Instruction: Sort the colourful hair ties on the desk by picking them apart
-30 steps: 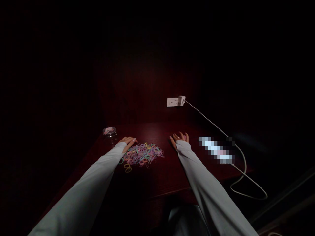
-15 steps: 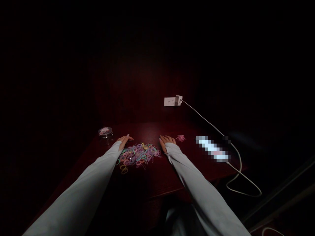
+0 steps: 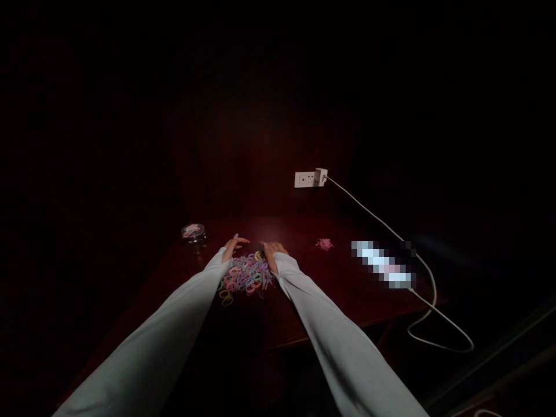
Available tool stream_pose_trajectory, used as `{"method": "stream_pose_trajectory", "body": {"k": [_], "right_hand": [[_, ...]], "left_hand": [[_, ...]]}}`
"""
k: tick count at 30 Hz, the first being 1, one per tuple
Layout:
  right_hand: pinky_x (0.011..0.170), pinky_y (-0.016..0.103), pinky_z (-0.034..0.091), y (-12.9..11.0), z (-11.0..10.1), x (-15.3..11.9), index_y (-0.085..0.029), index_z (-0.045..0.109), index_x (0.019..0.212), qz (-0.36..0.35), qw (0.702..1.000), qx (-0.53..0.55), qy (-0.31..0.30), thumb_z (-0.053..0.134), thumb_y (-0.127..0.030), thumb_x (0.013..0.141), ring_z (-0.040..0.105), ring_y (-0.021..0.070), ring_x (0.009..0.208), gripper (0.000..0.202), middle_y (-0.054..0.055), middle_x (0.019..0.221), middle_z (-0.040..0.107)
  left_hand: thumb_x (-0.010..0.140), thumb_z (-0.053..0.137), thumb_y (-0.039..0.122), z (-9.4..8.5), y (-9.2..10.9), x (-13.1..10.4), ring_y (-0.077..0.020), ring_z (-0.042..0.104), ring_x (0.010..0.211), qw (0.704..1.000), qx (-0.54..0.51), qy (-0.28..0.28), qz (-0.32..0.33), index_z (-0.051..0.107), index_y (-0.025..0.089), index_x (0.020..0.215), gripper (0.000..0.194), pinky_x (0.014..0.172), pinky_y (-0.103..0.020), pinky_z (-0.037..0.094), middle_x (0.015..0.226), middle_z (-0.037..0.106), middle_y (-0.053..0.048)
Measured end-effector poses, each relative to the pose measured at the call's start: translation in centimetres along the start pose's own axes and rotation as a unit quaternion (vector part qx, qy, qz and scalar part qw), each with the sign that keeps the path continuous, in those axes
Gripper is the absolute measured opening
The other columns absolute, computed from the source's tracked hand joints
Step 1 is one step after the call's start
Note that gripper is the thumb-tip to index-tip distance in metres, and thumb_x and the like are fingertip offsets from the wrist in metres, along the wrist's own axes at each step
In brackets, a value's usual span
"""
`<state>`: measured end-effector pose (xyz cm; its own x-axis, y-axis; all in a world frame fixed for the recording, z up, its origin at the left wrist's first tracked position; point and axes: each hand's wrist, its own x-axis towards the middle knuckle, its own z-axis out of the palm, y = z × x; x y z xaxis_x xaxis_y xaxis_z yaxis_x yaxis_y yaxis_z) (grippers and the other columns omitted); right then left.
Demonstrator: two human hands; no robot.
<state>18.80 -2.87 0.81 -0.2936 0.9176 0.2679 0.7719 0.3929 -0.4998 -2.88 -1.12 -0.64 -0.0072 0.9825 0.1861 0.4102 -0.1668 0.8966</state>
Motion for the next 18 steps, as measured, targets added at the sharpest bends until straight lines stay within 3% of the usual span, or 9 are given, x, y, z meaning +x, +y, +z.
{"method": "stream_pose_trajectory", "body": {"k": [2, 4, 6, 9, 13, 18], "right_hand": [[0.112, 0.034, 0.042, 0.5, -0.1, 0.6, -0.028, 0.07, 0.132, 0.0, 0.998, 0.067, 0.011, 0.019, -0.034, 0.109, 0.059, 0.0198, 0.13, 0.056, 0.005, 0.134, 0.07], [0.109, 0.036, 0.045, 1.4, -0.3, 1.0, -0.03, 0.078, 0.117, 0.001, 0.99, 0.133, 0.035, 0.017, -0.042, 0.108, 0.065, 0.0207, 0.12, 0.063, 0.005, 0.124, 0.075], [0.105, 0.037, 0.047, 2.2, -0.5, 1.2, -0.029, 0.081, 0.107, -0.006, 0.981, 0.183, 0.058, 0.024, -0.052, 0.106, 0.067, 0.022, 0.114, 0.061, 0.005, 0.117, 0.076], [0.101, 0.035, 0.048, 3.0, -0.7, 1.3, -0.027, 0.082, 0.099, -0.005, 0.976, 0.207, 0.072, 0.039, -0.057, 0.1, 0.068, 0.0223, 0.109, 0.053, 0.006, 0.109, 0.076], [0.096, 0.031, 0.05, 3.3, -0.8, 1.4, -0.029, 0.082, 0.091, 0.039, 0.976, 0.198, 0.086, 0.036, -0.054, 0.1, 0.069, 0.0206, 0.101, 0.054, 0.004, 0.098, 0.076], [0.086, 0.029, 0.052, 3.2, -0.8, 1.5, -0.027, 0.083, 0.091, 0.063, 0.973, 0.207, 0.081, 0.023, -0.065, 0.1, 0.069, 0.0199, 0.093, 0.071, 0.005, 0.097, 0.076]], "left_hand": [[0.1, 0.021, 0.06, -1.0, 0.3, 0.1, -0.0295, 0.065, 0.119, 1.0, 0.006, 0.012, -0.011, 0.074, 0.021, 0.11, 0.066, 0.105, -0.048, 0.049, 0.135, 0.069, -0.009], [0.1, 0.022, 0.061, -2.2, 0.6, -0.1, -0.0281, 0.066, 0.115, 1.0, 0.008, 0.009, 0.02, 0.073, 0.021, 0.111, 0.066, 0.104, -0.047, 0.05, 0.132, 0.071, -0.008], [0.099, 0.02, 0.061, -3.3, 0.9, -0.6, -0.0269, 0.069, 0.104, 0.999, 0.031, 0.021, 0.016, 0.073, 0.019, 0.106, 0.069, 0.099, -0.046, 0.053, 0.12, 0.075, -0.011], [0.097, 0.033, 0.06, -3.9, 1.8, -1.9, -0.0244, 0.068, 0.101, 0.988, 0.093, 0.007, 0.12, 0.073, 0.019, 0.102, 0.057, 0.101, -0.04, 0.051, 0.115, 0.073, -0.01], [0.096, 0.048, 0.054, -2.6, 3.7, -3.8, -0.0257, 0.062, 0.115, 0.952, 0.192, -0.065, 0.232, 0.071, 0.023, 0.113, 0.042, 0.107, -0.041, 0.046, 0.12, 0.072, -0.008], [0.089, 0.065, 0.056, 0.2, 5.4, -5.8, -0.0287, 0.055, 0.128, 0.886, 0.288, -0.16, 0.326, 0.068, 0.032, 0.131, 0.049, 0.111, -0.045, 0.041, 0.14, 0.065, -0.005]]}}
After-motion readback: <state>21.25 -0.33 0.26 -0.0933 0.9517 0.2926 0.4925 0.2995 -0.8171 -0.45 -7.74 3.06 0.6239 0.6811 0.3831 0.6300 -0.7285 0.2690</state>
